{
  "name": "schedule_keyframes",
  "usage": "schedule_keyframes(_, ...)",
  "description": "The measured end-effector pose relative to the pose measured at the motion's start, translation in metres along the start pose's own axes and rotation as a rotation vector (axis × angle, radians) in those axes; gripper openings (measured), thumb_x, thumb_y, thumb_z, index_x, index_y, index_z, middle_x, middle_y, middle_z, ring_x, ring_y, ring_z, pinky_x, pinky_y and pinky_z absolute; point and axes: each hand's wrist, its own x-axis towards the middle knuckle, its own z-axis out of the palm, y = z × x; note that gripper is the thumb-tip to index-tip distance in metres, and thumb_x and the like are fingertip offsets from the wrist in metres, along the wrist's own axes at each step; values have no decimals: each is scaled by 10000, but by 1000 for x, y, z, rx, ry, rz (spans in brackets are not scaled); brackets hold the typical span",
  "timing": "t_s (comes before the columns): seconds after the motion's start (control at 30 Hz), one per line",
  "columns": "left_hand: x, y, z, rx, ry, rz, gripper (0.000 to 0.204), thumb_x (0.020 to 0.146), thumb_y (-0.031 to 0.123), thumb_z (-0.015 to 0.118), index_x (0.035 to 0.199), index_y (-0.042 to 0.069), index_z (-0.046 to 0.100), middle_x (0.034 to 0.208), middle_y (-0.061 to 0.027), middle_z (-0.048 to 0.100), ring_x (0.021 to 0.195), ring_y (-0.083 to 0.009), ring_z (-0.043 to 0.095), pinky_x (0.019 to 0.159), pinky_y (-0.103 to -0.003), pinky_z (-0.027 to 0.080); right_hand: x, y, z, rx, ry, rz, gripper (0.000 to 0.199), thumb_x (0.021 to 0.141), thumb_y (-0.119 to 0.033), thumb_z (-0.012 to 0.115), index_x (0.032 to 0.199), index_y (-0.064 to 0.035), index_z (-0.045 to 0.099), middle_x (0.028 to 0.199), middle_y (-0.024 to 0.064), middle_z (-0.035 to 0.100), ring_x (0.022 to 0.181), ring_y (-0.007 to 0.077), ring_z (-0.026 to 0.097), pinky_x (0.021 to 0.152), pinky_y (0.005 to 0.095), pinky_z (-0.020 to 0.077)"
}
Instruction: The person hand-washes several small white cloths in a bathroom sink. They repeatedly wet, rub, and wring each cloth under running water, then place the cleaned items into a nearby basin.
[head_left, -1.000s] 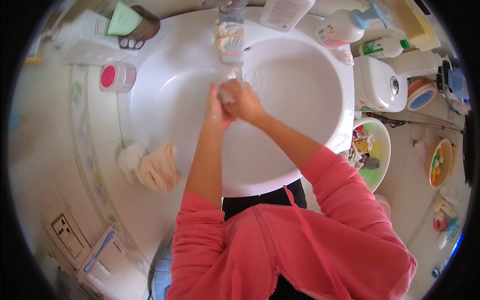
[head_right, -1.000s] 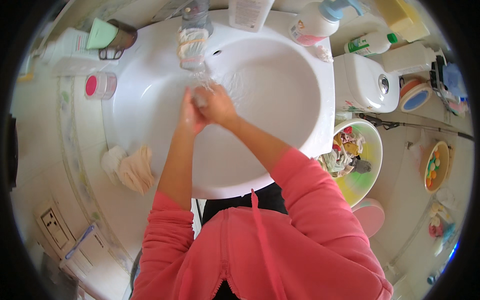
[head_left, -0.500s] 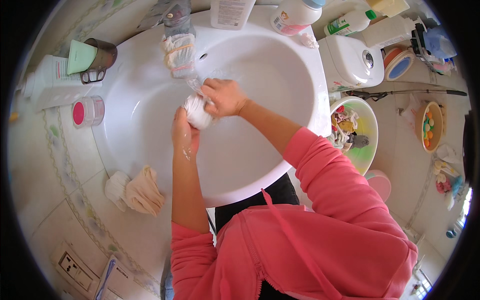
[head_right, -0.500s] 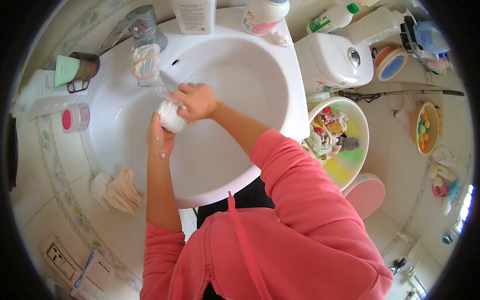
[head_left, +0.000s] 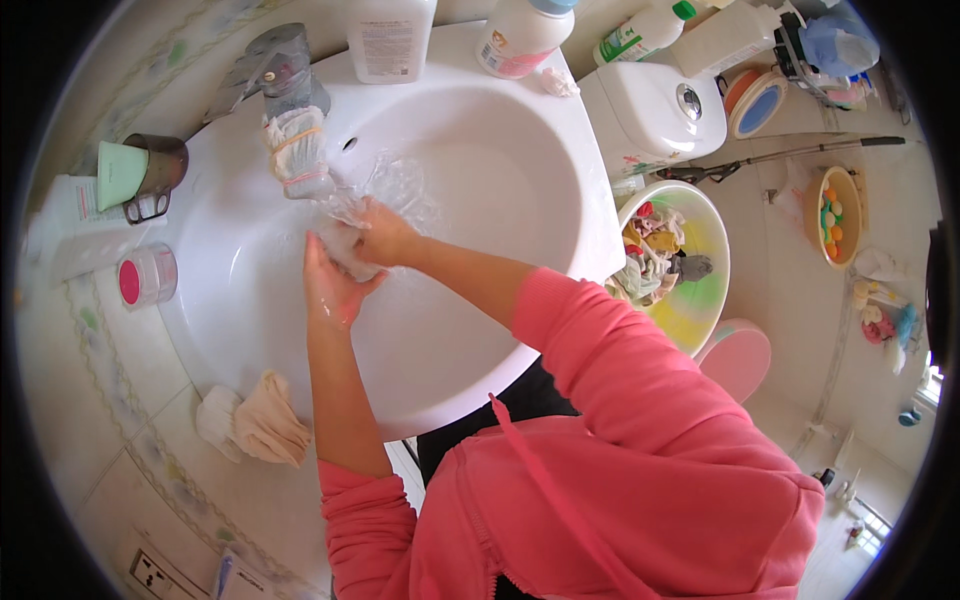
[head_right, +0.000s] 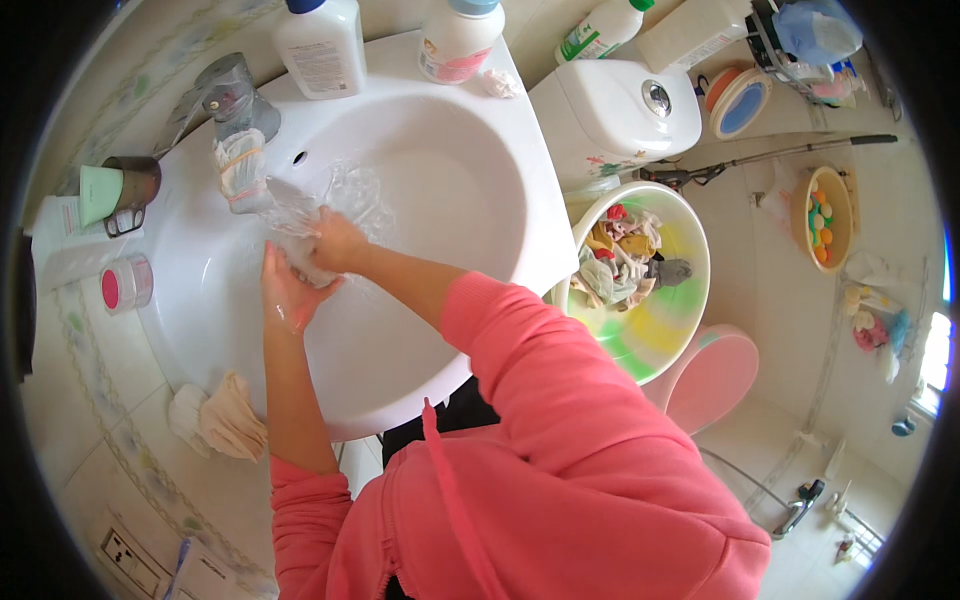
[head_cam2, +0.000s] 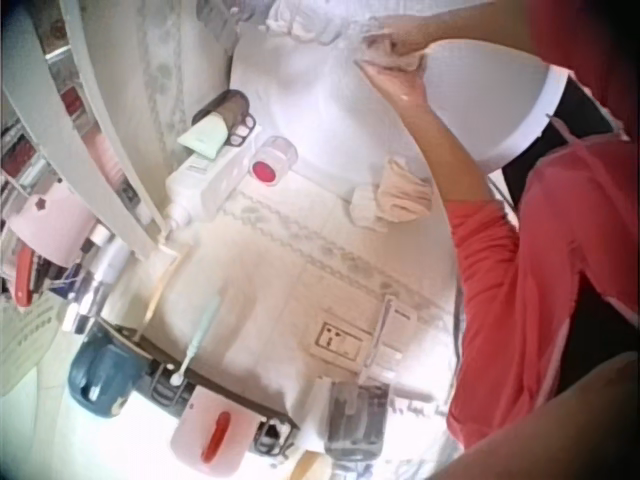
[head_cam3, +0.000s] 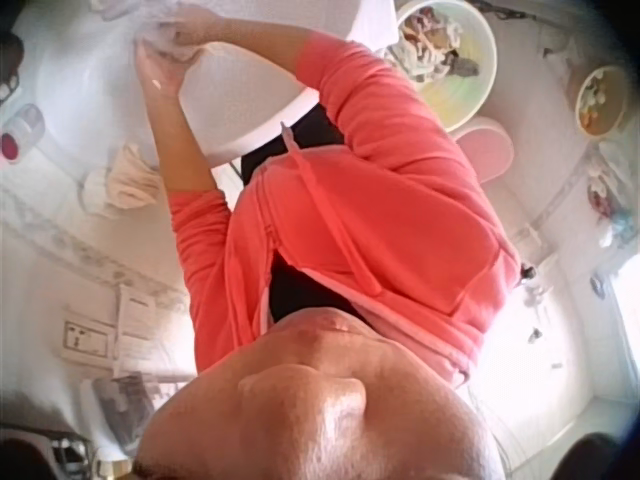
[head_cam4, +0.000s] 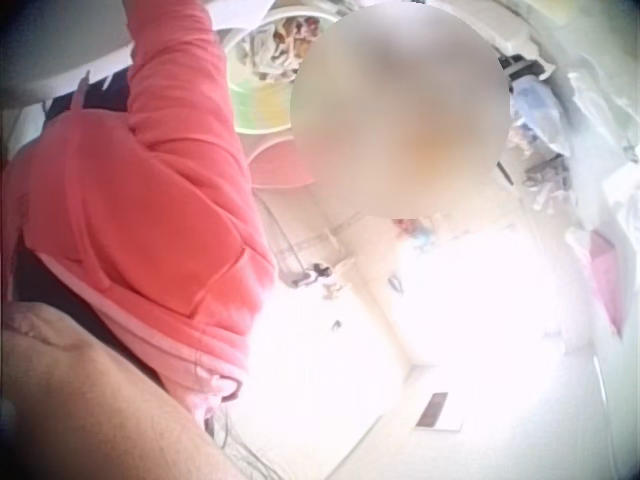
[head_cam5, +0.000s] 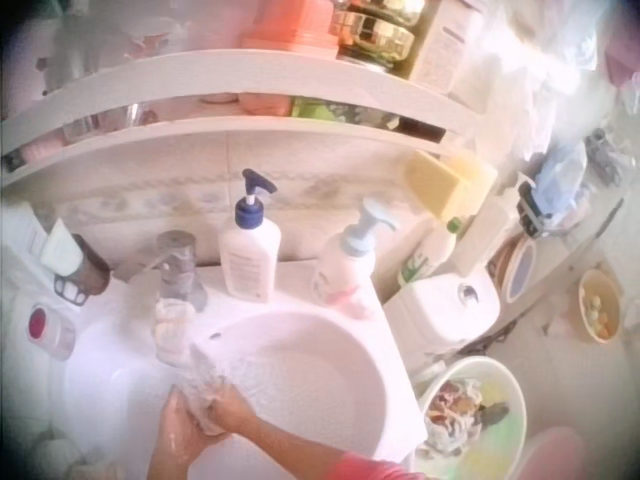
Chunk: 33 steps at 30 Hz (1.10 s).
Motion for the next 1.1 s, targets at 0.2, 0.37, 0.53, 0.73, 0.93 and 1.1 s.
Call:
schedule_keyframes(0.2,85,-47,-142,-139,-512,382,475,964,467,399,1282,117,444,1186,-67,519,1090,-213,531,905,-369,464,-67,-119,-24,178,109,-487,199,670,-157,677,856,-123,615,893,95,573,846,283,588,652,426,493)
schedule_keyframes(0.37,55,-42,-51,-8,-342,378,365,968,405,433,1174,111,502,1073,-40,567,975,-175,575,819,-331,501,-28,-69,-22,-41,442,-455,110,701,-213,654,765,-150,590,776,42,551,635,259,591,503,415,454)
schedule_keyframes(0.53,4,-5,-14,-26,12,157,287,940,297,523,1162,115,512,1142,-29,560,1015,-168,560,824,-337,492,5,-4,-64,-188,317,-334,151,753,-264,608,846,-146,622,862,58,601,701,305,608,619,449,497)
schedule_keyframes(0.73,30,-11,-66,795,377,450,500,814,246,619,1288,129,508,1268,-72,488,1229,-270,437,998,-409,384,-25,16,-36,-723,248,-225,408,834,-403,598,1183,-194,559,1174,42,518,1078,239,538,824,414,498)
schedule_keyframes(0.93,39,-15,-66,649,427,309,625,847,393,581,1381,124,400,1372,-94,414,1258,-325,407,988,-453,397,-4,15,-44,-319,3,18,455,769,-325,692,1193,-241,548,1217,81,482,1081,293,533,855,420,494)
schedule_keyframes(1.1,28,1,-37,-73,61,-101,815,863,625,504,1427,85,270,1371,-100,405,1188,-314,467,905,-468,459,-30,-46,-14,357,141,-142,265,697,-181,730,948,-152,652,966,85,585,904,292,600,787,401,504)
